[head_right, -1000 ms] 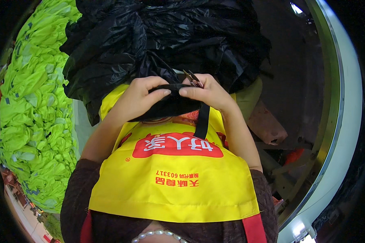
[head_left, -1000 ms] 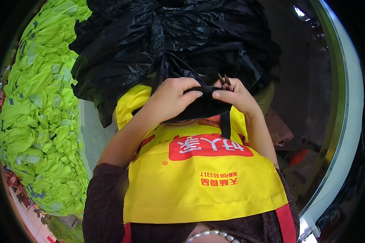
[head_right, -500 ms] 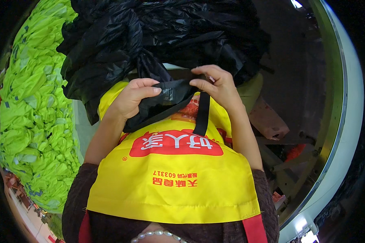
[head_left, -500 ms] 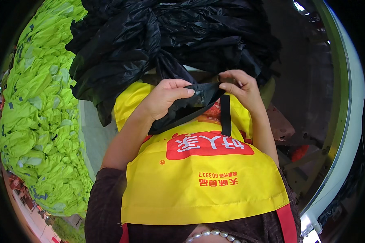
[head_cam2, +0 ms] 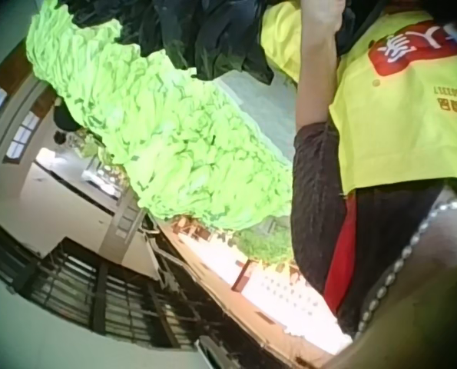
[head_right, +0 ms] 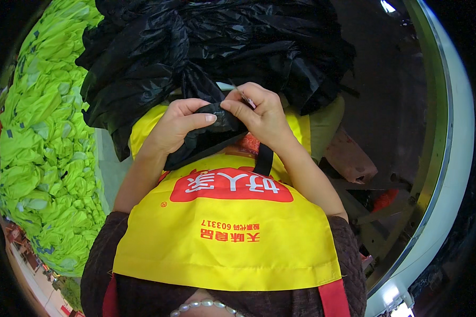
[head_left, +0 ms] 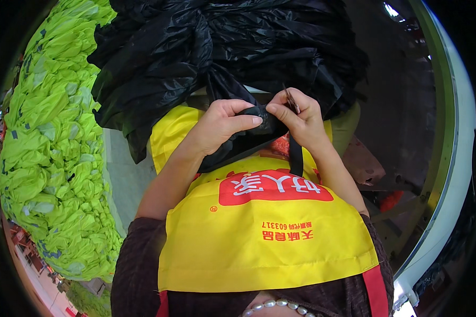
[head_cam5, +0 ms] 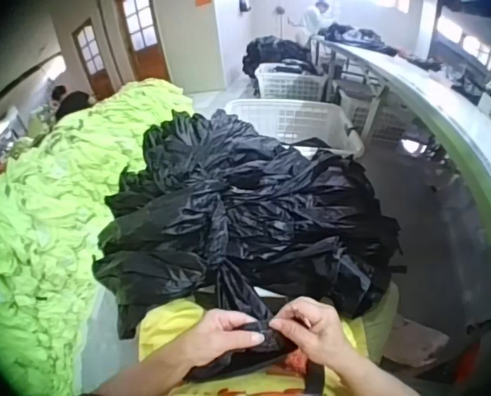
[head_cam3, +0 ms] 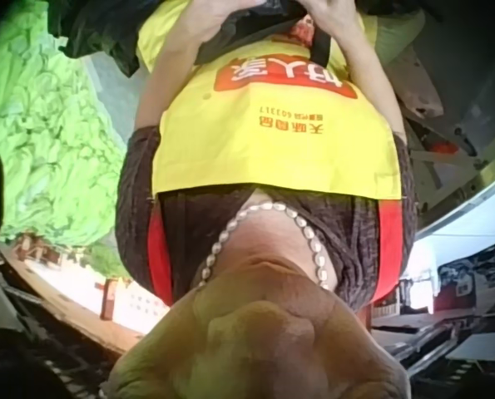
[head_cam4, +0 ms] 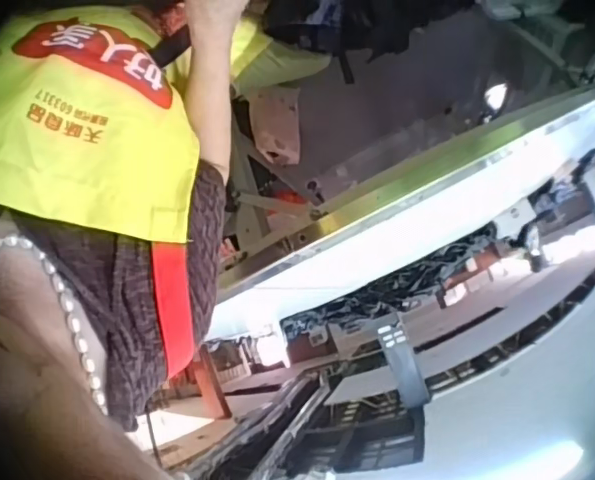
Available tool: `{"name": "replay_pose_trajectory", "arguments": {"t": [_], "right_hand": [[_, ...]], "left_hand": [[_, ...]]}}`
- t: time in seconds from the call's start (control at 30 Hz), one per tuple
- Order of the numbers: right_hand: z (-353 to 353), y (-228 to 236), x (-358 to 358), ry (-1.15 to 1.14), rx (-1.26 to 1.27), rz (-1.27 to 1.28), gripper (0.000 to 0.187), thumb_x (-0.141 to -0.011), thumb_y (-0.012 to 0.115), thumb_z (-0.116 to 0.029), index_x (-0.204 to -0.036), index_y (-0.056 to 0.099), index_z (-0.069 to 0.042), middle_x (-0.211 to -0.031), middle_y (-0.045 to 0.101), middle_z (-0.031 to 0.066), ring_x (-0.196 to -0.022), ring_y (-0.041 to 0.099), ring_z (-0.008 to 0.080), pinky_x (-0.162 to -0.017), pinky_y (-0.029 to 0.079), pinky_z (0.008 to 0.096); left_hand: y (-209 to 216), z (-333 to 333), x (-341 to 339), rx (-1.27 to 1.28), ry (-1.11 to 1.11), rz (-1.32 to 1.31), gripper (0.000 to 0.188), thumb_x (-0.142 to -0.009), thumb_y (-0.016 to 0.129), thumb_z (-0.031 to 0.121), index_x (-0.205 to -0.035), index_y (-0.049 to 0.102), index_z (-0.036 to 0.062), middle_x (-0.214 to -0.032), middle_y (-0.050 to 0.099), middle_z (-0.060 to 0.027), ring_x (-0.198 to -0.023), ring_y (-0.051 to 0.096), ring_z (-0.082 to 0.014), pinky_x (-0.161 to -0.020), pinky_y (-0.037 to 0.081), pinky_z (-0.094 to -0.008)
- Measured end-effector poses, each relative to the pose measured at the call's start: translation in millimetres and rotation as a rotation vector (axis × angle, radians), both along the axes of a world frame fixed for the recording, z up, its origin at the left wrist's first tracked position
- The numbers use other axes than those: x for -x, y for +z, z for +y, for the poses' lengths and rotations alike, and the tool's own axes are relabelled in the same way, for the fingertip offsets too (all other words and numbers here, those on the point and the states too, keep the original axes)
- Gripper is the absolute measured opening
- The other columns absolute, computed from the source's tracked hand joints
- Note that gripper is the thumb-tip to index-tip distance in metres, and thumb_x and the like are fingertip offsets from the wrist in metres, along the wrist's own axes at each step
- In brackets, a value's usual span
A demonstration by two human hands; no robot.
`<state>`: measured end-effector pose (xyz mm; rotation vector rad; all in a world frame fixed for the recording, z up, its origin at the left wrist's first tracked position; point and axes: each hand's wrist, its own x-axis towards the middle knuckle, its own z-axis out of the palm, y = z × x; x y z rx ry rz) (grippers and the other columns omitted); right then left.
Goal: The person repeatedly picks black plastic bags from a pile, uses scissors to cut small pieces from the bags, and places the cut pieces into a white basket. The person continues this process throughout the clip.
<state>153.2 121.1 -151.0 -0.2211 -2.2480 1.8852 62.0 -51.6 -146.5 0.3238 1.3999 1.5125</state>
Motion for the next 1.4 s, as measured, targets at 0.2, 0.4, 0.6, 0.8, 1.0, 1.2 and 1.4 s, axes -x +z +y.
{"name": "replay_pose_trajectory", "arguments": {"t": [0.2, 0.4, 0.6, 0.8, 1.0, 1.2, 1.4], "right_hand": [[14.4, 8.1, 1.4, 0.020, -0.101, 0.085, 0.024, -0.075, 0.068, -0.010, -0.096, 0.061, -0.001, -0.083, 0.061, 0.0062, -0.065, 0.053, 0.0109, -0.059, 0.043, 0.0229], [-2.1, 12.3, 1.0, 0.216, -0.361, 0.166, 0.011, -0.074, 0.066, -0.007, -0.081, 0.060, -0.001, -0.072, 0.058, 0.0091, -0.063, 0.057, 0.0204, -0.055, 0.043, 0.0257], [10.6, 15.8, -1.1, -0.238, 0.325, 0.040, 0.012, -0.083, 0.060, -0.013, -0.081, 0.059, -0.002, -0.072, 0.058, 0.0026, -0.066, 0.054, 0.0098, -0.057, 0.041, 0.0240], [105.7, -40.8, -8.7, -0.537, 0.021, -0.058, 0.016, -0.084, 0.059, -0.014, -0.079, 0.059, 0.002, -0.066, 0.057, -0.0012, -0.063, 0.049, 0.0043, -0.059, 0.040, 0.0199], [122.2, -56.9, 45.6, -0.543, -0.509, -0.327, 0.030, -0.079, 0.060, -0.032, -0.080, 0.063, -0.002, -0.075, 0.062, 0.0155, -0.071, 0.061, 0.0294, -0.065, 0.046, 0.0341], [127.0, -83.7, 74.6, -0.519, -0.752, -0.498, 0.024, -0.078, 0.058, -0.028, -0.076, 0.060, -0.004, -0.082, 0.062, 0.0159, -0.077, 0.060, 0.0336, -0.067, 0.046, 0.0409], [47.4, -32.6, 33.6, -0.162, -0.648, 0.375, 0.009, -0.064, 0.057, -0.003, -0.073, 0.057, -0.005, -0.064, 0.052, 0.0104, -0.056, 0.052, 0.0279, -0.050, 0.043, 0.0336]], "left_hand": [[3.0, -1.3, -3.6, 0.034, -0.027, 0.212, 0.015, -0.076, 0.064, 0.008, -0.089, 0.064, 0.0001, -0.078, 0.063, -0.0013, -0.071, 0.057, -0.0068, -0.067, 0.045, -0.0201], [13.2, -3.5, -3.2, 0.185, -0.050, 0.697, 0.011, -0.072, 0.067, 0.008, -0.080, 0.062, 0.0002, -0.068, 0.061, -0.0030, -0.060, 0.054, -0.0072, -0.055, 0.042, -0.0213], [38.8, -43.3, 18.8, 0.155, 0.218, 0.652, 0.017, -0.070, 0.066, 0.003, -0.086, 0.063, 0.0004, -0.075, 0.063, -0.0047, -0.064, 0.057, -0.0105, -0.061, 0.045, -0.0218], [71.2, -197.4, 108.9, -0.159, 1.025, 0.191, 0.050, -0.091, 0.043, 0.034, -0.123, 0.043, -0.0045, -0.123, 0.048, -0.0173, -0.107, 0.052, -0.0250, -0.092, 0.042, -0.0355], [-100.1, -333.3, 140.8, 0.109, 1.297, 0.017, 0.039, -0.089, 0.046, 0.028, -0.112, 0.048, -0.0032, -0.110, 0.052, -0.0149, -0.099, 0.053, -0.0232, -0.086, 0.044, -0.0328], [-237.9, -455.5, 104.8, 0.365, 1.333, -0.286, 0.029, -0.087, 0.049, 0.023, -0.101, 0.053, -0.0020, -0.098, 0.055, -0.0124, -0.090, 0.055, -0.0213, -0.079, 0.046, -0.0300], [-87.4, -412.0, 100.7, 0.934, 1.513, 0.810, 0.018, -0.084, 0.054, 0.013, -0.094, 0.057, -0.0019, -0.095, 0.057, -0.0100, -0.085, 0.056, -0.0153, -0.073, 0.046, -0.0257]]}}
